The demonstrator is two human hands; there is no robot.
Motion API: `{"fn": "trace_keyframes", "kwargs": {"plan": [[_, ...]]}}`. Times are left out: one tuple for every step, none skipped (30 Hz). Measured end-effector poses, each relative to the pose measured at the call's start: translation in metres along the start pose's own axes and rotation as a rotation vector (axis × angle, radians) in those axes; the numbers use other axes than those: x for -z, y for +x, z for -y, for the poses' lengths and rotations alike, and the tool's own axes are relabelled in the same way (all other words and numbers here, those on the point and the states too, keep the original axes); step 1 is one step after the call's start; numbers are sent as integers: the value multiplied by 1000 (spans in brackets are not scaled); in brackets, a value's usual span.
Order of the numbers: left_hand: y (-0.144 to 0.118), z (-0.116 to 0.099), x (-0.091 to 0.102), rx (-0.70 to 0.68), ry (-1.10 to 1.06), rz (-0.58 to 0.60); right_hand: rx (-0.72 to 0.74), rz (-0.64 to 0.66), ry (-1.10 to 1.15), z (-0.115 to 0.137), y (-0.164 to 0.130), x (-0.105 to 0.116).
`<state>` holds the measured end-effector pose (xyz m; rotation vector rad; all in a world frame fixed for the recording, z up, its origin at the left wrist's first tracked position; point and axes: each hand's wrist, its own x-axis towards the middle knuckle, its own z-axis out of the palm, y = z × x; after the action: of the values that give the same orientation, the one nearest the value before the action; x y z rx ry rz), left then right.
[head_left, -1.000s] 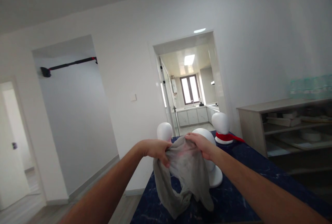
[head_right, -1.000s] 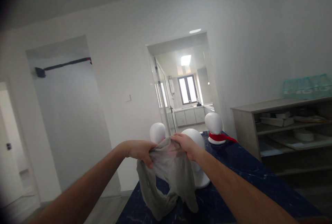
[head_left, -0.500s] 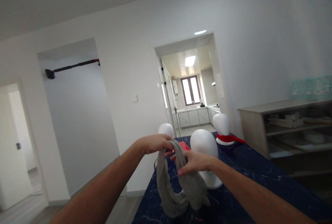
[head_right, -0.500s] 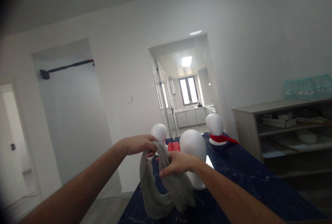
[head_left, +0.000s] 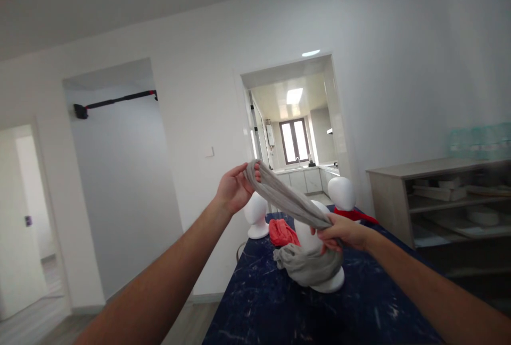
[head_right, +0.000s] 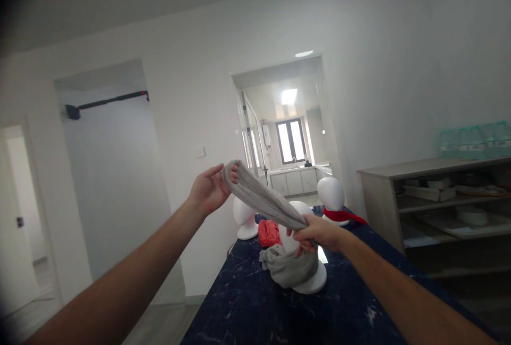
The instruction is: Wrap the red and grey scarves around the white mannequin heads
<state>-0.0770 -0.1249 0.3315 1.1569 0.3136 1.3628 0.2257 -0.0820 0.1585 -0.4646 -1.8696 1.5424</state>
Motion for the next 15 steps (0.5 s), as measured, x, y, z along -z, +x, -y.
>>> {"fn": "trace_keyframes", "kwargs": {"plan": [[2, -4, 3, -39, -6, -11, -8, -33, -31, 9, -7, 13], [3, -7, 5, -74, -10, -21, -15, -62, -61, 18, -14, 24], [5, -9, 7, -107, -9, -30, -21, -84, -90, 27, -21, 33], [6, -10, 9, -137, -3, -37, -27, -100, -119, 36, -27, 42], [8, -11, 10, -161, 6, -40, -30, -116, -147, 44, -33, 48], [10, -11, 11, -182, 16, -40, -35, -127, -175, 52, -39, 55], [11, -11, 12, -200, 21, -41, -42, -138, -199, 60, -44, 60], [13, -11, 13, -213, 18, -46, -51, -149, -219, 67, -49, 66], [15, -10, 14, -223, 7, -54, -61, -162, -235, 73, -55, 72], [17, -9, 15, -229, -9, -65, -74, -175, -245, 79, -60, 78], [18, -8, 16, -233, -28, -77, -91, -188, -245, 83, -65, 85], [20, -6, 19, -233, -47, -85, -111, -197, -236, 85, -70, 92], [22, -3, 21, -227, -66, -87, -129, -203, -215, 86, -75, 99], [24, -1, 24, -216, -84, -85, -145, -209, -185, 85, -78, 107], [26, 3, 28, -201, -103, -82, -152, -216, -143, 83, -82, 116]]}}
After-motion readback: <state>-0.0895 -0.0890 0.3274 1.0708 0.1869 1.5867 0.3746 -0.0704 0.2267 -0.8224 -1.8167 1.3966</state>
